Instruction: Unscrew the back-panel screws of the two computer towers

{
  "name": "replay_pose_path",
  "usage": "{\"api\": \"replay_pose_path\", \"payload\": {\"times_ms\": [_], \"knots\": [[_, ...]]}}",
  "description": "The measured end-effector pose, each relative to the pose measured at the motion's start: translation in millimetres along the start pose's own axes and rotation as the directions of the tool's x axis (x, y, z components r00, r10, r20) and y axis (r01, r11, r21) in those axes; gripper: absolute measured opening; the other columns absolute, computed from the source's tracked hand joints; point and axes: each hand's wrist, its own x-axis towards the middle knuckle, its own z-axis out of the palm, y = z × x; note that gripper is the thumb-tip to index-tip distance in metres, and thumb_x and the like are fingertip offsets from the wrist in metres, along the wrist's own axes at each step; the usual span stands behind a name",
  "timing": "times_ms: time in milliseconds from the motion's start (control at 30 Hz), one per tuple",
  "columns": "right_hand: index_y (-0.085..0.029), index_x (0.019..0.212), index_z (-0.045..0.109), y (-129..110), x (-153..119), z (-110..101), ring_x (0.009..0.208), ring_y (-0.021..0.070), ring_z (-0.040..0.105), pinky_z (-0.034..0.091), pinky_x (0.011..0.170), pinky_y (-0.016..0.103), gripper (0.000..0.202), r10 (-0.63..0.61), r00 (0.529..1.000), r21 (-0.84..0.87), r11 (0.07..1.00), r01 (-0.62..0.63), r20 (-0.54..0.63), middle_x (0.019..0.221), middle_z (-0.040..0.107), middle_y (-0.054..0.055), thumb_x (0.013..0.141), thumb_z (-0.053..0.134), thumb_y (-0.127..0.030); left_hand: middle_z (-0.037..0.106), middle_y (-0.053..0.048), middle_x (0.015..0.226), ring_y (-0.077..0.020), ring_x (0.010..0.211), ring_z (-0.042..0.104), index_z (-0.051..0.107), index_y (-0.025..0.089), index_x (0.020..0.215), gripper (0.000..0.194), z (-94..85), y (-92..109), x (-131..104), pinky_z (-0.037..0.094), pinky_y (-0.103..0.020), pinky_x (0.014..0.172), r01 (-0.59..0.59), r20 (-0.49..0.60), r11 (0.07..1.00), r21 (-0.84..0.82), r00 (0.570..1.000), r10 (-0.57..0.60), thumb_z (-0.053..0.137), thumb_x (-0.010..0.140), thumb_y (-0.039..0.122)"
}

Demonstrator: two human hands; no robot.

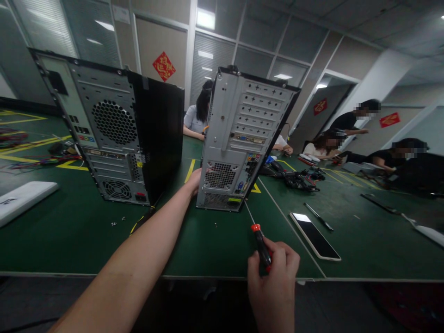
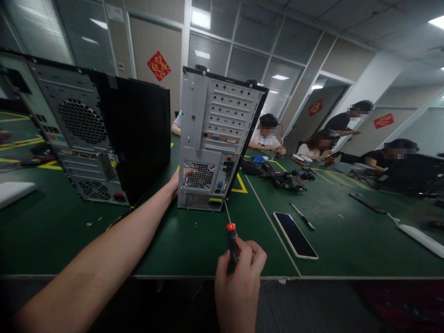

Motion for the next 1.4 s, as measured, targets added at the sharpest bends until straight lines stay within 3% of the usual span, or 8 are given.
{"api": "replay_pose_path", "payload": {"times_ms": [167,367,633,800,1033,1167,1300,1400], "knots": [[-0.016,0.129,0.063,-5,-1,1,0.107,0.0289,0.064,0.058,0.080,0.043,0.032,-0.019,1.000,-0.002,1.000,0.019,-0.020,0.121,0.058,0.017,0.107,0.049,-0.035,0.077,-0.005,0.076,-0.0203,0.074,0.074,0.079,0.016,0.082,0.027,-1.6,-2,-1,0.059,-0.032,0.077,0.014,0.020,1.000,-0.028,1.000,-0.013,0.087,0.066,0.036],[-0.018,0.129,0.066,-1,-4,5,0.101,0.0274,0.067,0.057,0.079,0.042,0.036,0.036,0.999,0.027,0.999,-0.036,0.023,0.116,0.064,0.014,0.111,0.044,-0.042,0.077,-0.005,0.075,-0.0223,0.078,0.075,0.078,0.016,0.082,0.025,-0.4,-1,-4,0.059,-0.033,0.078,-0.004,0.012,0.999,-0.038,1.000,0.004,0.086,0.066,0.033],[-0.017,0.123,0.060,5,-3,2,0.104,0.0282,0.060,0.054,0.085,0.045,0.026,-0.005,0.999,0.044,0.999,0.007,-0.044,0.114,0.056,0.013,0.101,0.056,-0.031,0.078,-0.006,0.080,-0.0212,0.079,0.075,0.078,0.016,0.082,0.025,1.4,2,-8,0.059,-0.033,0.080,-0.007,0.022,0.999,-0.050,1.000,0.008,0.086,0.066,0.033],[-0.018,0.121,0.059,4,-2,1,0.099,0.0258,0.061,0.053,0.083,0.042,0.021,-0.042,0.999,0.057,0.997,0.043,-0.022,0.109,0.059,0.011,0.106,0.054,-0.032,0.080,-0.006,0.085,-0.0219,0.087,0.076,0.079,0.017,0.083,0.023,0.0,0,-7,0.059,-0.033,0.086,-0.011,-0.001,0.999,-0.044,1.000,0.011,0.085,0.067,0.032],[-0.017,0.128,0.063,3,-3,3,0.096,0.0280,0.068,0.053,0.078,0.040,0.040,0.096,0.995,0.038,0.995,-0.096,-0.003,0.110,0.068,0.014,0.109,0.047,-0.049,0.079,-0.007,0.085,-0.0228,0.081,0.076,0.078,0.017,0.088,0.030,-3.0,-1,-5,0.061,-0.038,0.083,0.040,0.046,0.999,-0.033,0.998,-0.038,0.087,0.068,0.037],[-0.018,0.125,0.064,5,-2,1,0.096,0.0290,0.067,0.051,0.078,0.041,0.041,0.146,0.988,0.051,0.988,-0.148,0.042,0.111,0.068,0.014,0.109,0.044,-0.050,0.078,-0.006,0.083,-0.0218,0.078,0.075,0.078,0.017,0.088,0.029,-2.8,1,-6,0.061,-0.037,0.080,0.053,0.064,0.998,-0.038,0.997,-0.050,0.087,0.068,0.037],[-0.017,0.120,0.061,3,-1,2,0.101,0.0299,0.061,0.051,0.082,0.043,0.031,0.050,0.998,0.043,0.998,-0.048,-0.040,0.111,0.061,0.014,0.100,0.060,-0.041,0.077,-0.005,0.081,-0.0206,0.077,0.074,0.079,0.017,0.085,0.027,-0.7,2,-8,0.060,-0.034,0.078,0.037,0.060,0.998,-0.043,0.998,-0.035,0.087,0.068,0.036],[-0.016,0.123,0.059,3,-1,1,0.104,0.0297,0.059,0.051,0.085,0.045,0.028,-0.025,0.998,0.029,0.999,0.027,-0.054,0.114,0.058,0.015,0.100,0.058,-0.032,0.077,-0.005,0.078,-0.0199,0.074,0.073,0.079,0.016,0.084,0.028,0.1,1,-8,0.059,-0.033,0.075,0.014,0.046,0.999,-0.039,0.999,-0.012,0.088,0.067,0.036]]}}
